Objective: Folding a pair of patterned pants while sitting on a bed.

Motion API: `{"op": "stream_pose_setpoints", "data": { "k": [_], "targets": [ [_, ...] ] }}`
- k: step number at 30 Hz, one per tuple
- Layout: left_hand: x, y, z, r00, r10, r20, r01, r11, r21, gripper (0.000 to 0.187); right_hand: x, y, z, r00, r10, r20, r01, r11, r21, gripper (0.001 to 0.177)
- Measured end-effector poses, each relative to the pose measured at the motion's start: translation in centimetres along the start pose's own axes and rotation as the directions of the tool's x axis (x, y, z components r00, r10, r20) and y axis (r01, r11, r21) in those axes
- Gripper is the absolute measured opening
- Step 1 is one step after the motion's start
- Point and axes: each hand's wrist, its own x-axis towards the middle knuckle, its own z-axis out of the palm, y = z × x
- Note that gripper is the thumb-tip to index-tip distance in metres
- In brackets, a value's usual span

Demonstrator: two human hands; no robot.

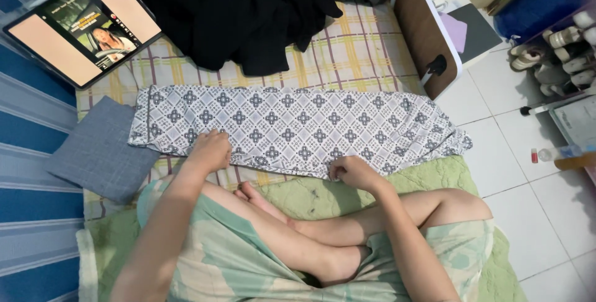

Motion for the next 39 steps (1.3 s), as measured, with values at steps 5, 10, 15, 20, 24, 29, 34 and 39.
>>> {"op": "stream_pose_setpoints", "data": {
  "k": [5, 10, 15, 20, 24, 29, 34, 39],
  "targets": [
    [-0.4, -0.4, -2.5, 0.991, -0.105, 0.088, 0.118, 0.978, -0.17, 0.004, -0.7, -1.1, -2.0, 0.999, 0.004, 0.046, -0.01, 0.993, 0.116, 0.015],
    [1.5, -3.0, -3.8, 0.951, -0.308, 0.024, 0.301, 0.905, -0.302, 0.016, 0.5, -0.9, -3.9, 0.974, 0.223, 0.045, -0.218, 0.858, 0.465, 0.016],
    [4.3, -6.4, -3.4, 0.838, -0.335, -0.43, 0.209, 0.926, -0.315, 0.04, 7.3, 5.9, -3.6, 0.857, 0.233, -0.46, -0.074, 0.938, 0.338, 0.019],
    [6.7, -8.4, -2.0, 0.77, -0.241, -0.591, 0.053, 0.947, -0.316, 0.052, 13.2, 8.3, -4.9, 0.574, 0.118, -0.81, -0.013, 0.991, 0.135, 0.022],
    [7.7, -8.8, -2.1, 0.781, -0.28, -0.559, 0.063, 0.925, -0.375, 0.04, 14.7, 6.9, -6.2, 0.631, -0.002, -0.775, 0.005, 1.0, 0.001, 0.027],
    [7.1, -8.8, -4.2, 0.78, -0.351, -0.518, 0.082, 0.878, -0.471, 0.017, 14.0, 5.2, -7.2, 0.724, -0.135, -0.676, -0.077, 0.959, -0.273, 0.02],
    [6.1, -9.0, -6.5, 0.776, -0.335, -0.534, 0.052, 0.878, -0.476, 0.016, 12.4, 3.8, -8.8, 0.745, -0.037, -0.666, -0.105, 0.979, -0.172, 0.017],
    [6.3, -8.4, -6.6, 0.708, -0.278, -0.649, 0.016, 0.925, -0.379, 0.017, 13.7, 5.3, -8.2, 0.74, -0.012, -0.673, -0.172, 0.963, -0.207, 0.016]
  ]
}}
